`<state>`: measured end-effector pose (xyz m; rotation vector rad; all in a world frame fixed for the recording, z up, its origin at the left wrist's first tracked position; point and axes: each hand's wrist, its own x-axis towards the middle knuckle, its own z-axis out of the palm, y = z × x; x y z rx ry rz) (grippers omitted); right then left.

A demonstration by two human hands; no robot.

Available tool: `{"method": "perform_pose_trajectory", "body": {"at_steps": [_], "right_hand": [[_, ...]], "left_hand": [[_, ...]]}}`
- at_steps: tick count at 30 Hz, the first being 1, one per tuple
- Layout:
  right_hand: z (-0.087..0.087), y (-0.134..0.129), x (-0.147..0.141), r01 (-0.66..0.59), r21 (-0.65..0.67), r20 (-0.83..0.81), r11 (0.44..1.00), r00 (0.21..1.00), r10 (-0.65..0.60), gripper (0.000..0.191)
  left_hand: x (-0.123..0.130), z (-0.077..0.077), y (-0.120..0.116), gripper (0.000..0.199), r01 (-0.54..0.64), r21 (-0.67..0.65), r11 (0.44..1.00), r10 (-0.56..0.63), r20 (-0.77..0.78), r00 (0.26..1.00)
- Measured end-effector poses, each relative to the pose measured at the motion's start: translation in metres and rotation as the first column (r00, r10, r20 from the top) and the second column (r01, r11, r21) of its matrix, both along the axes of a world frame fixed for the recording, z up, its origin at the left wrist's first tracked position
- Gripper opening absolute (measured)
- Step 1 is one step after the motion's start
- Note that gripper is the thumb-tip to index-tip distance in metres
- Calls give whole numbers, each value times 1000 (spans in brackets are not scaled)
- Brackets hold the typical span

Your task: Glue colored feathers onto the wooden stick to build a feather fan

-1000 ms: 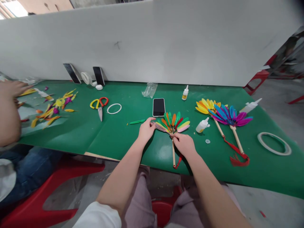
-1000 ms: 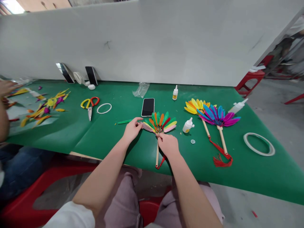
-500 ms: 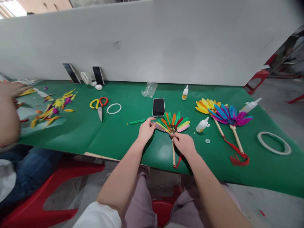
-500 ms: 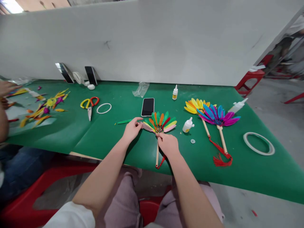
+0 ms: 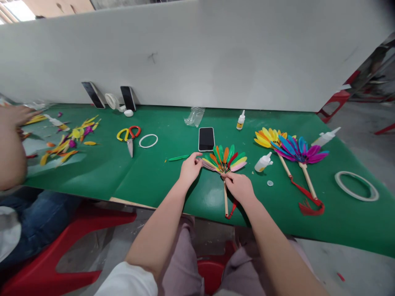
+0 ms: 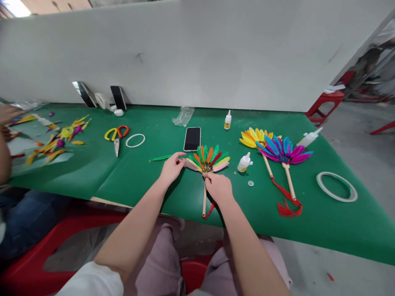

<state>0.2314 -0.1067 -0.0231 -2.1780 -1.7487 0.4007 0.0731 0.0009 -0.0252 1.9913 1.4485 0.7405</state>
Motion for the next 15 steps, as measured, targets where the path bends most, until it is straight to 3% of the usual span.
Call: {"method": "perform_pose_trajectory", "body": {"at_steps": [9, 15], "right_hand": [[-3, -1, 2, -15, 49, -32, 999, 999, 16, 29], [0, -9, 5, -20, 188, -134, 982, 990, 46, 31]], "left_hand": [[1, 0, 1, 25, -3, -5, 1000, 3, 13, 1000], [0, 0, 2, 25, 3, -1, 1000, -3, 18, 1000]]}}
